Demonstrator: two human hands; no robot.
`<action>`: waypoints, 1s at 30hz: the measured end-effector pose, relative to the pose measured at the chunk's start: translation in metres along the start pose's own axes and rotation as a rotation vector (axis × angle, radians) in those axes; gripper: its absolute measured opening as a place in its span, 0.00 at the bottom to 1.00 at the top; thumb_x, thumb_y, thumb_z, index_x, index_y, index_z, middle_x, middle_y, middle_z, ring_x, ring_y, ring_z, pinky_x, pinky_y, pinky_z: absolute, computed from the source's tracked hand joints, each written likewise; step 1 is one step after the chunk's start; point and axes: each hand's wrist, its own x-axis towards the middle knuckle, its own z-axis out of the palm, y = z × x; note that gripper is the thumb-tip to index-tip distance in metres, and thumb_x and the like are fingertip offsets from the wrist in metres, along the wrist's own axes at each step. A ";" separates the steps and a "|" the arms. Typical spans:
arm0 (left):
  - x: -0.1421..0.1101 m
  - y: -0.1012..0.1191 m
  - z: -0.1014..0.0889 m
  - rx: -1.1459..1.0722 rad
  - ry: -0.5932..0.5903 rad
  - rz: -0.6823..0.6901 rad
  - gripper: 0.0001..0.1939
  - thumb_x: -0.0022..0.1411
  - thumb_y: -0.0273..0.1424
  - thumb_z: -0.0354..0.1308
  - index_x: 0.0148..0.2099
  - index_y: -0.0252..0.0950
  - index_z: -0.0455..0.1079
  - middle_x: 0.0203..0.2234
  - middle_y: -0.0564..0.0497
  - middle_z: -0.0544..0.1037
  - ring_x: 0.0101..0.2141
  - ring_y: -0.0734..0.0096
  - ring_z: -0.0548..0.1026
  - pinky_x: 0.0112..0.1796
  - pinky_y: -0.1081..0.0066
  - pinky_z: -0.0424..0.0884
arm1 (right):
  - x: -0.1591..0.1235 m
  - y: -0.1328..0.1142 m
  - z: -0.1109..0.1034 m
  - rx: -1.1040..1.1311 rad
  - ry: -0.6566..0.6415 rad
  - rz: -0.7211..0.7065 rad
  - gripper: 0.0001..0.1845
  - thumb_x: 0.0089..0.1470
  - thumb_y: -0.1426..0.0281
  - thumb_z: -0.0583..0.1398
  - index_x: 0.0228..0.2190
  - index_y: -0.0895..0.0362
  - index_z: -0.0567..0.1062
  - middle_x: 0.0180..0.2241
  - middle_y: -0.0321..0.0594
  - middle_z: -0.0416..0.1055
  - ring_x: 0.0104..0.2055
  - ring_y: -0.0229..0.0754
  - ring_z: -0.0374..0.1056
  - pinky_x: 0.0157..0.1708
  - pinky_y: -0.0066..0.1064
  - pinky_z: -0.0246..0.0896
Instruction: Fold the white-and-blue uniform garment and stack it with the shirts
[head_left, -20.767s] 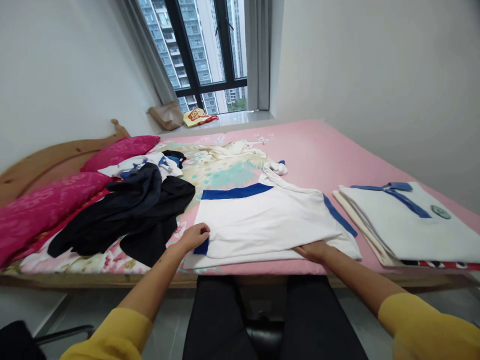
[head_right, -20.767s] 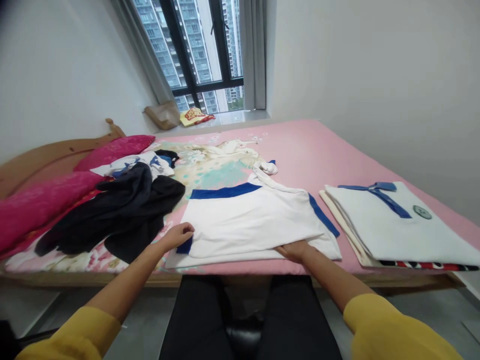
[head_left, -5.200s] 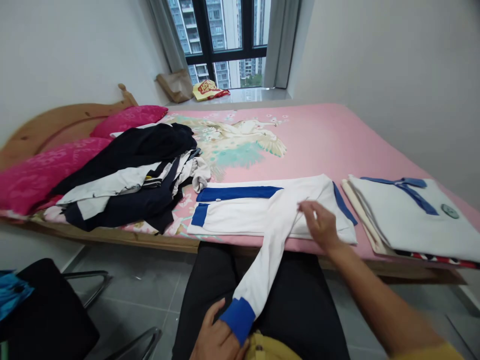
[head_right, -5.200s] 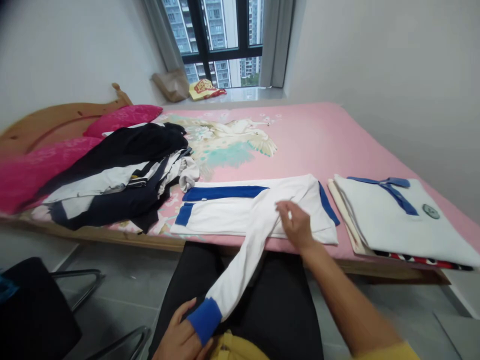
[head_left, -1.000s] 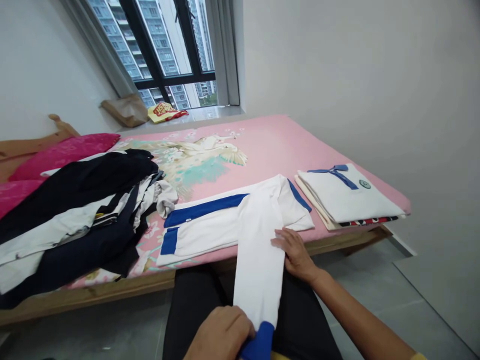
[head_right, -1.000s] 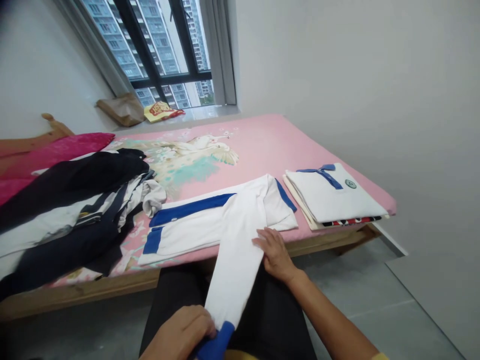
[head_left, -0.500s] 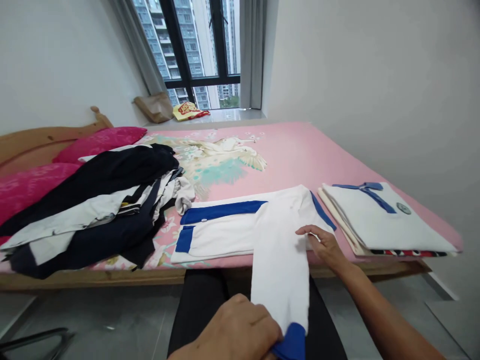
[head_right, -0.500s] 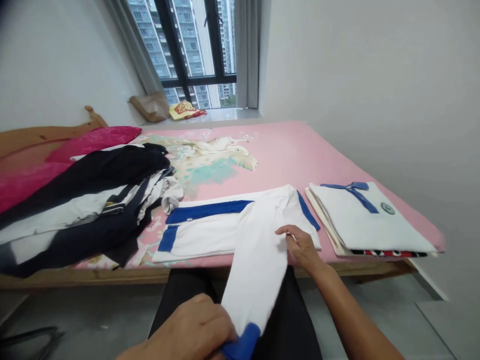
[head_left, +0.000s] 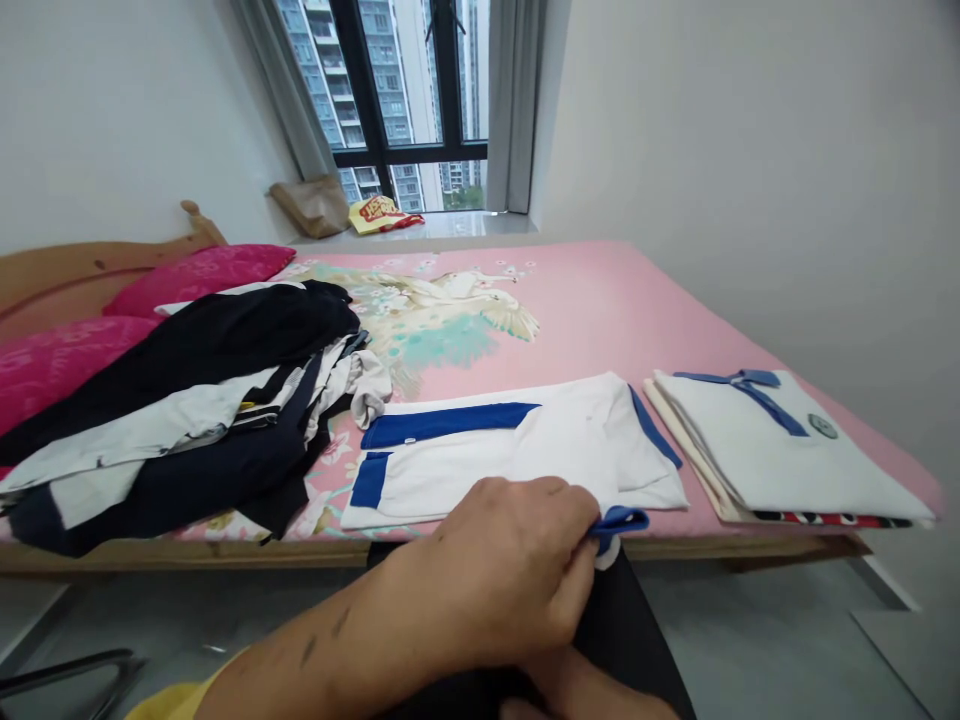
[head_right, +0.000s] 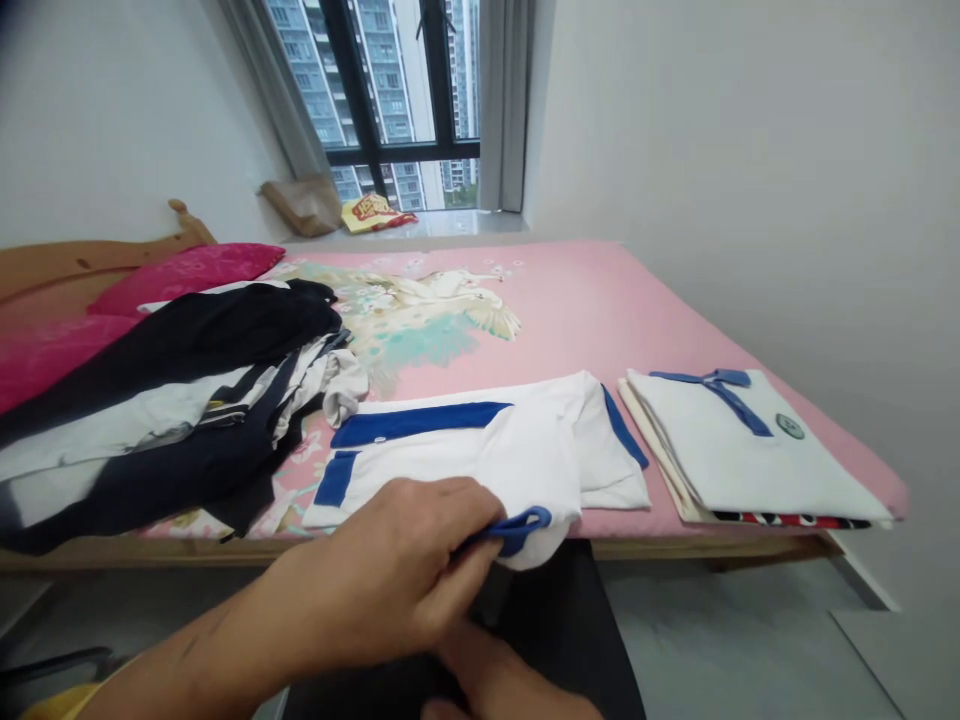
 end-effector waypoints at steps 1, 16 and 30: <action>0.006 0.002 -0.004 0.009 0.020 0.019 0.07 0.60 0.29 0.50 0.29 0.36 0.62 0.25 0.53 0.71 0.24 0.74 0.65 0.25 0.71 0.55 | 0.019 0.003 0.012 -0.080 0.083 -0.044 0.31 0.58 0.57 0.53 0.61 0.49 0.56 0.58 0.43 0.60 0.60 0.48 0.56 0.57 0.40 0.55; 0.076 -0.028 -0.080 -0.367 0.204 -0.103 0.05 0.51 0.22 0.53 0.25 0.32 0.66 0.19 0.51 0.72 0.20 0.73 0.73 0.24 0.74 0.69 | 0.264 0.034 -0.050 -0.725 0.794 0.069 0.37 0.59 0.60 0.50 0.63 0.68 0.49 0.65 0.56 0.39 0.68 0.54 0.29 0.63 0.51 0.27; 0.012 -0.259 -0.053 -0.695 0.666 -0.901 0.11 0.47 0.32 0.61 0.34 0.32 0.70 0.21 0.51 0.73 0.21 0.72 0.72 0.24 0.71 0.72 | 0.241 0.088 -0.058 -0.593 0.708 0.171 0.31 0.60 0.56 0.47 0.61 0.57 0.58 0.63 0.44 0.51 0.66 0.52 0.42 0.64 0.48 0.33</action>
